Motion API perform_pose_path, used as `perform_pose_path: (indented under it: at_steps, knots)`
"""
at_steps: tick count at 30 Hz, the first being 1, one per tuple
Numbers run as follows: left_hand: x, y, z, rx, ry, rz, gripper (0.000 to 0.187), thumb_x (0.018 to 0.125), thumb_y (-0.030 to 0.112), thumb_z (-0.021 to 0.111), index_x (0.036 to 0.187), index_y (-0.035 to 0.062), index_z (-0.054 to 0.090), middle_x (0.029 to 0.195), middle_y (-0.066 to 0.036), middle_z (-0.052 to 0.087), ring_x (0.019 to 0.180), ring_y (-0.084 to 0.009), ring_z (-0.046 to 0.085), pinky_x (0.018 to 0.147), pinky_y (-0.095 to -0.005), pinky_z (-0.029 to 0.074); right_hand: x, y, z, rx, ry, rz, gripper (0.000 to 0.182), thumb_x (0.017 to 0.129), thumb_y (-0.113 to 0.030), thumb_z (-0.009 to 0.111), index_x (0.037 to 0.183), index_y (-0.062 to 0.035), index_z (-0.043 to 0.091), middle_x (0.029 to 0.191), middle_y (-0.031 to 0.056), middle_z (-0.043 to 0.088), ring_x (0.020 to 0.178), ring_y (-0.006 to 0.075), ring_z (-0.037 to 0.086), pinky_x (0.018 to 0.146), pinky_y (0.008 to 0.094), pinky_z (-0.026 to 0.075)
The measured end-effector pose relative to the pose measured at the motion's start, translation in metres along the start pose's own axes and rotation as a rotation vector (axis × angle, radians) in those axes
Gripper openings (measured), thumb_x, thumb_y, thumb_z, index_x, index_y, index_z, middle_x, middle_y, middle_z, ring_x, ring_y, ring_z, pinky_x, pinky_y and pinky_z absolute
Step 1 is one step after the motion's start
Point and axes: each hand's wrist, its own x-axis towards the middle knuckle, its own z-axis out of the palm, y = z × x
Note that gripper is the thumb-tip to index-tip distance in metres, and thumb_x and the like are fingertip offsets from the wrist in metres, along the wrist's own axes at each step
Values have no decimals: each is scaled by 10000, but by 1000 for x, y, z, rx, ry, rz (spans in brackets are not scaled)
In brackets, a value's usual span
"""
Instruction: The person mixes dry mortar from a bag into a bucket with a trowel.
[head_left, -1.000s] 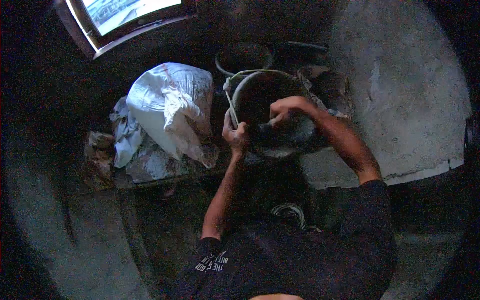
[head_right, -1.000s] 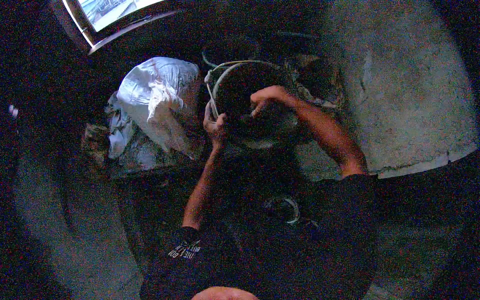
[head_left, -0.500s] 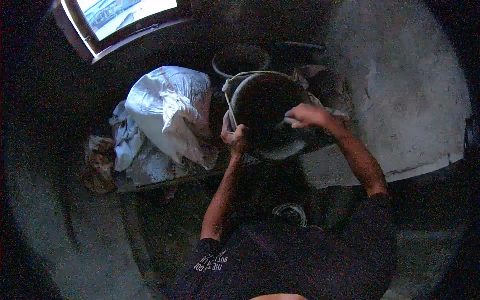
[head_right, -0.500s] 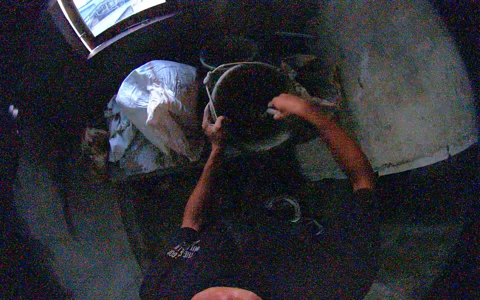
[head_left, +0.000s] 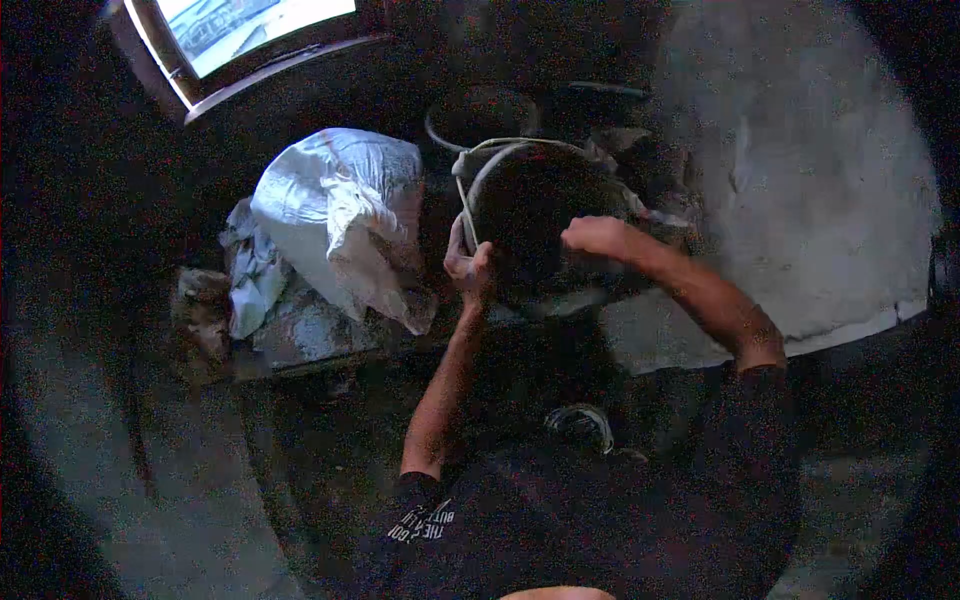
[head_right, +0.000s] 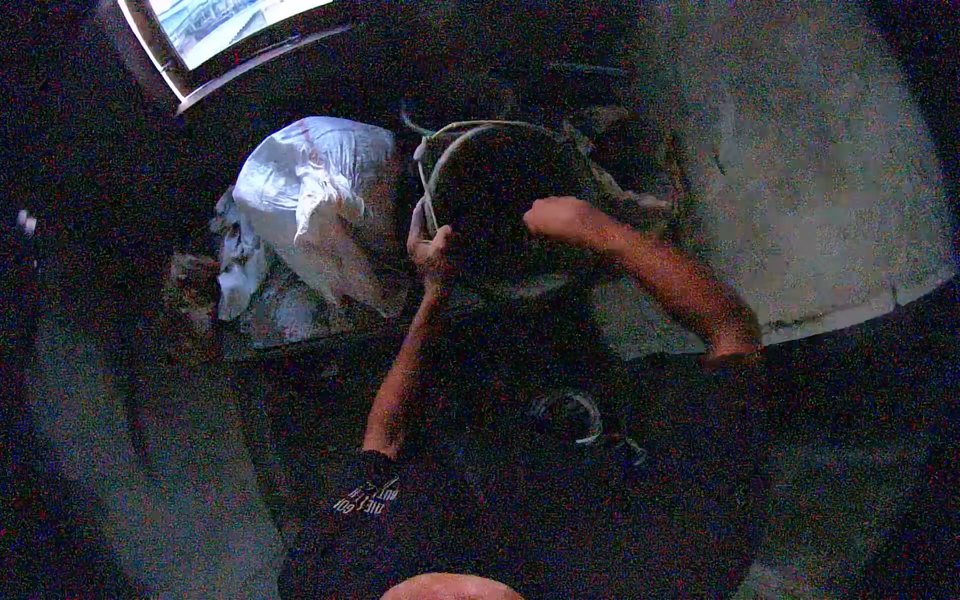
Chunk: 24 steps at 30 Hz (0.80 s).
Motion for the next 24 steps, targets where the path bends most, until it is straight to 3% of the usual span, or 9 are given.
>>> perform_pose_path:
  at_steps: [3, 9, 12, 14, 18, 20, 21, 23, 24]
  knots:
    - [2, 6, 9, -36, 47, 60, 474, 572, 73, 480, 1032, -31, 435, 807, -64, 523, 616, -107, 471, 556, -210, 383, 18, 2, 2, -258, -131, 78, 138, 662, -177, 445, 666, -85, 548, 645, 102, 542, 608, 296, 542, 473, 393, 438]
    - [5, 26, 13, -45, 105, 30, 467, 570, 60, 468, 1028, -27, 439, 764, -47, 516, 579, -103, 463, 533, -206, 387, 41, 16, 10, -143, 81, -145, 126, 629, -164, 457, 672, -88, 548, 650, 95, 540, 624, 275, 536, 563, 366, 436]
    - [7, 21, 12, -98, 100, 0, 457, 576, 55, 454, 1027, -24, 440, 764, -41, 512, 577, -99, 460, 533, -209, 387, 55, 34, 7, -62, -209, 57, 195, 601, -202, 492, 738, -81, 560, 699, 85, 557, 637, 241, 542, 600, 328, 426]
    - [8, 23, 12, -69, 97, 9, 453, 580, 52, 449, 1027, -22, 441, 751, -41, 514, 571, -98, 462, 526, -211, 388, 50, 37, -7, 618, -74, 156, 261, 586, -261, 537, 764, -74, 579, 715, 66, 572, 641, 185, 545, 592, 296, 417]
    - [6, 18, 14, -137, 133, -56, 444, 588, 56, 445, 1026, -19, 443, 725, -41, 519, 571, -94, 466, 525, -218, 392, 74, 98, 47, 683, -441, 226, 264, 608, -291, 553, 733, -63, 593, 692, 47, 579, 649, 142, 540, 592, 278, 411]
    - [9, 17, 11, -124, 128, -100, 446, 588, 64, 446, 1026, -20, 442, 721, -43, 522, 578, -100, 472, 535, -222, 396, 76, 131, 85, 589, -188, -292, 245, 607, -293, 558, 675, -60, 595, 619, 75, 565, 620, 153, 542, 589, 282, 411]
    - [8, 16, 9, -109, 119, -147, 448, 588, 72, 447, 1026, -20, 442, 717, -46, 526, 586, -105, 477, 545, -227, 400, 67, 97, 45, 592, -194, -296, 245, 607, -293, 558, 675, -60, 595, 619, 75, 565, 620, 153, 542, 589, 282, 411]
    - [9, 14, 9, 11, 137, -64, 455, 584, 77, 447, 1028, -19, 440, 718, -48, 528, 591, -113, 481, 554, -232, 403, 42, 7, -42, 620, -177, 228, 202, 693, -178, 517, 796, -15, 576, 778, 74, 580, 690, 177, 552, 629, 283, 424]
    - [13, 14, 8, 132, 150, 27, 461, 581, 83, 447, 1031, -18, 438, 719, -50, 530, 596, -120, 485, 563, -236, 405, 44, 5, -39, 624, -176, 221, 202, 693, -178, 517, 796, -15, 576, 778, 74, 580, 690, 177, 552, 629, 283, 424]
